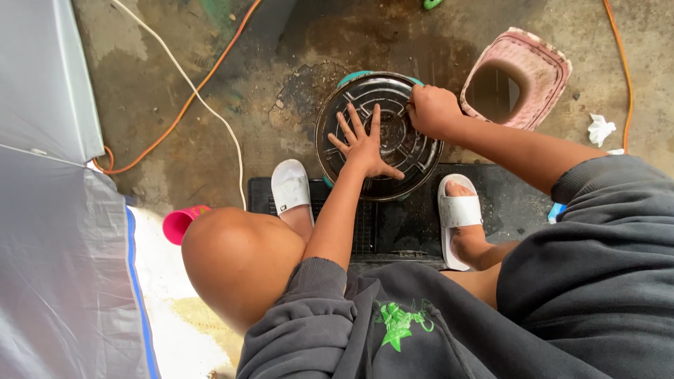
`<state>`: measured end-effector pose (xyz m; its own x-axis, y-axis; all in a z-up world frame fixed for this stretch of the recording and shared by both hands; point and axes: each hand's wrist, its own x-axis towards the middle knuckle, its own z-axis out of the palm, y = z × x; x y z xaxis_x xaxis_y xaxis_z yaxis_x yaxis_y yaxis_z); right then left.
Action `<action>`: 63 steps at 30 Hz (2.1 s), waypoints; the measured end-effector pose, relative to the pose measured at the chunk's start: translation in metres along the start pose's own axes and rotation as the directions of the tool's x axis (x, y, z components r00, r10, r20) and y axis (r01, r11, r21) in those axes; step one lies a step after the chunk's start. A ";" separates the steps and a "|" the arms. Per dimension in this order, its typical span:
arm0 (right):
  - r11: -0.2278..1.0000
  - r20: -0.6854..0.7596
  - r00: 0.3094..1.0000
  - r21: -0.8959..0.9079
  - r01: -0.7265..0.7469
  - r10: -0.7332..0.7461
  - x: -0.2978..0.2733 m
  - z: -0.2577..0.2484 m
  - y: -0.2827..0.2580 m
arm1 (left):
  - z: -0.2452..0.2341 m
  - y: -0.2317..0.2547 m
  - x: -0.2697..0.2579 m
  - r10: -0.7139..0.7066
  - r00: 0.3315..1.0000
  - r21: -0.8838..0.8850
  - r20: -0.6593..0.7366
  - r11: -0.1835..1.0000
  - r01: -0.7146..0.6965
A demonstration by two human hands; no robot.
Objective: Cleaning a circular motorcycle part by scrubbing it with hands and cleaning liquid on the floor.
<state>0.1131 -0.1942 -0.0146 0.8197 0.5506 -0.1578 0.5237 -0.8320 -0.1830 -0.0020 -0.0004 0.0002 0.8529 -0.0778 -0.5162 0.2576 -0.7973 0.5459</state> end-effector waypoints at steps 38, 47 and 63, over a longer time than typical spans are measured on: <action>0.998 0.089 0.996 -0.063 -0.014 0.020 0.001 0.019 -0.001 | -0.006 0.003 -0.005 -0.018 1.000 -0.009 0.023 1.000 0.019; 0.998 0.078 0.997 -0.056 -0.016 0.021 -0.001 -0.004 0.007 | -0.005 0.005 -0.008 -0.021 0.999 -0.012 0.030 1.000 0.021; 0.948 0.018 0.948 0.043 0.316 -0.317 -0.054 -0.043 0.017 | 0.002 0.003 0.001 -0.039 0.999 0.227 0.003 0.973 0.037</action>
<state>0.0878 -0.2410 0.0326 0.6073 0.7869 -0.1093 0.7453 -0.6120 -0.2646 -0.0016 -0.0043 -0.0001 0.8411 -0.0484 -0.5388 0.1792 -0.9148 0.3620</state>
